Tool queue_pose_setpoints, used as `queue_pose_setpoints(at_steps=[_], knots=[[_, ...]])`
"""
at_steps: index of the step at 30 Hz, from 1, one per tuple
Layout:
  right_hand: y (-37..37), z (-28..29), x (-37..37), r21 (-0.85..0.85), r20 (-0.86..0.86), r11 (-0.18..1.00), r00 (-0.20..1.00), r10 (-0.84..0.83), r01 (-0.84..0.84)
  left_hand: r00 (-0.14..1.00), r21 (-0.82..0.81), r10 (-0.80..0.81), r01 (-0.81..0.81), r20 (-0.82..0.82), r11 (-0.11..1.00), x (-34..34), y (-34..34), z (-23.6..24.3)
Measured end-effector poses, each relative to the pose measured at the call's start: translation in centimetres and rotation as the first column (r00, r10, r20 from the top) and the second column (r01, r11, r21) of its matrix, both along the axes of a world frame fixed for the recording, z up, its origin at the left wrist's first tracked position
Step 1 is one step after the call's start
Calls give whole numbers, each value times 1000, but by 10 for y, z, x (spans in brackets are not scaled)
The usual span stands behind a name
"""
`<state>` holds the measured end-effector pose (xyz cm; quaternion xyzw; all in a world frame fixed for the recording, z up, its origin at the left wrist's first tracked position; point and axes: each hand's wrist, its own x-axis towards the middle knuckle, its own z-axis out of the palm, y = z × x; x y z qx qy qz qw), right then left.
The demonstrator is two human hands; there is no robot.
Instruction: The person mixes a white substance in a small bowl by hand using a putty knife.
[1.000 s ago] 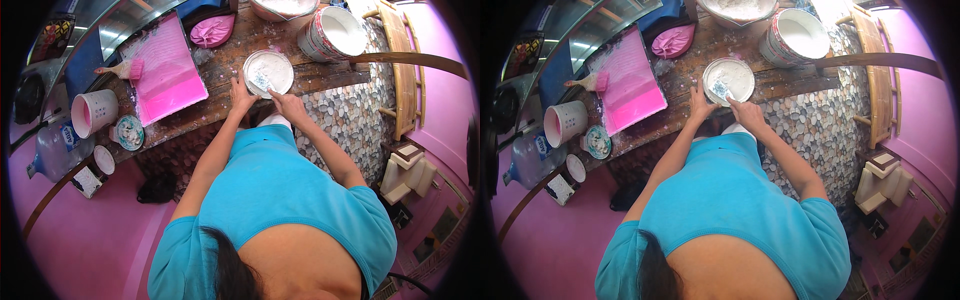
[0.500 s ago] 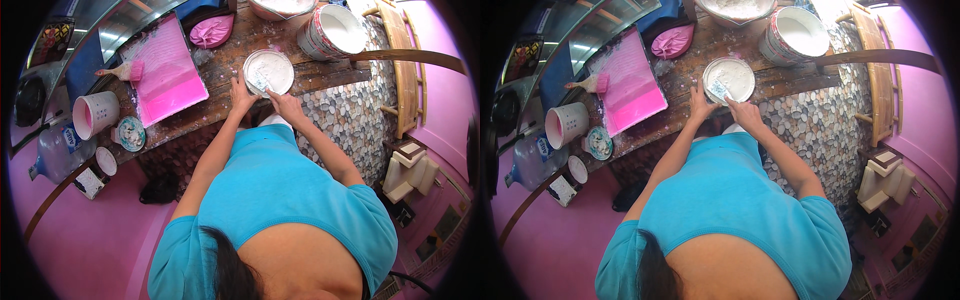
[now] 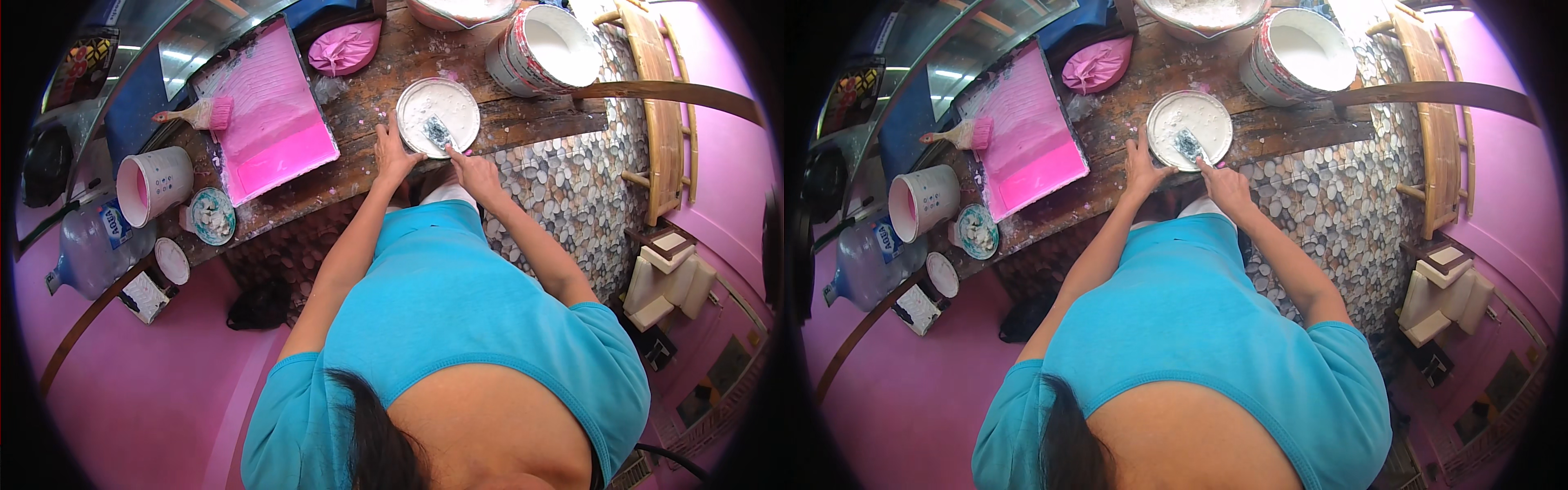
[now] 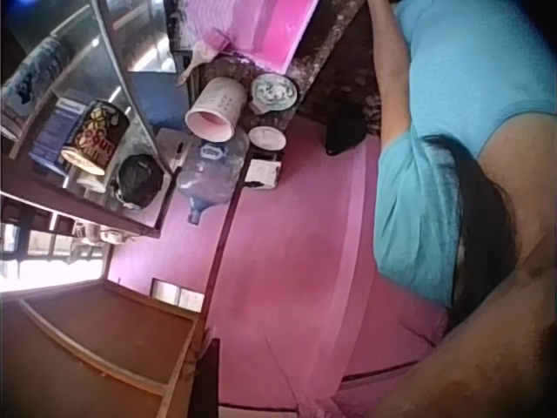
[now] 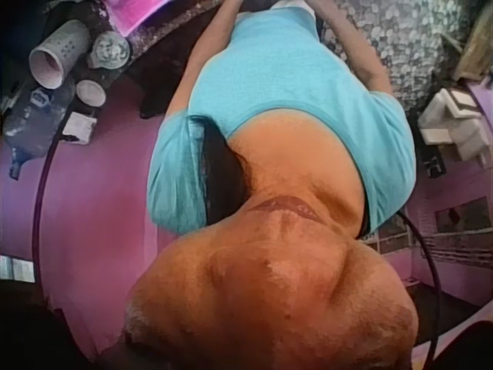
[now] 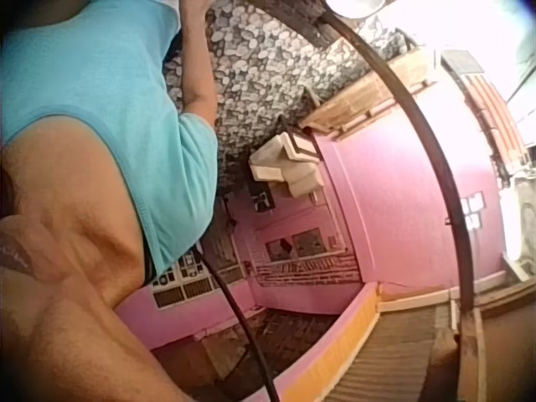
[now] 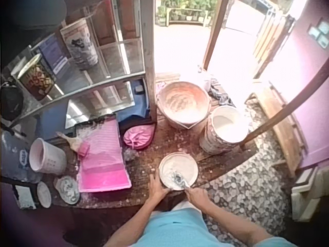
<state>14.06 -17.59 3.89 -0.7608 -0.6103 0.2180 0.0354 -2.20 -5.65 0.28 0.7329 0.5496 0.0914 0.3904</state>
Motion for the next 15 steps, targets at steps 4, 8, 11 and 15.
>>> queue_pose_setpoints(at_steps=[4, 8, 11, 15], knots=[[7, -7, 5, 52, -17, 998, 999, -39, 39, 1000, 62, -15, 13, 27, 998, -1, 0, -2], [6, -3, 17, 136, -139, 990, 990, -11, 30, 1000, 54, -12, 10, 29, 999, -2, 0, -4], [0, 4, 16, 143, -147, 988, 986, 72, -51, 999, 64, -12, 10, 43, 998, -2, 0, -3], [-2, -5, 1, 8, -33, 999, 999, 38, -37, 1000, 36, -13, 12, 18, 999, 0, 1, -1]])
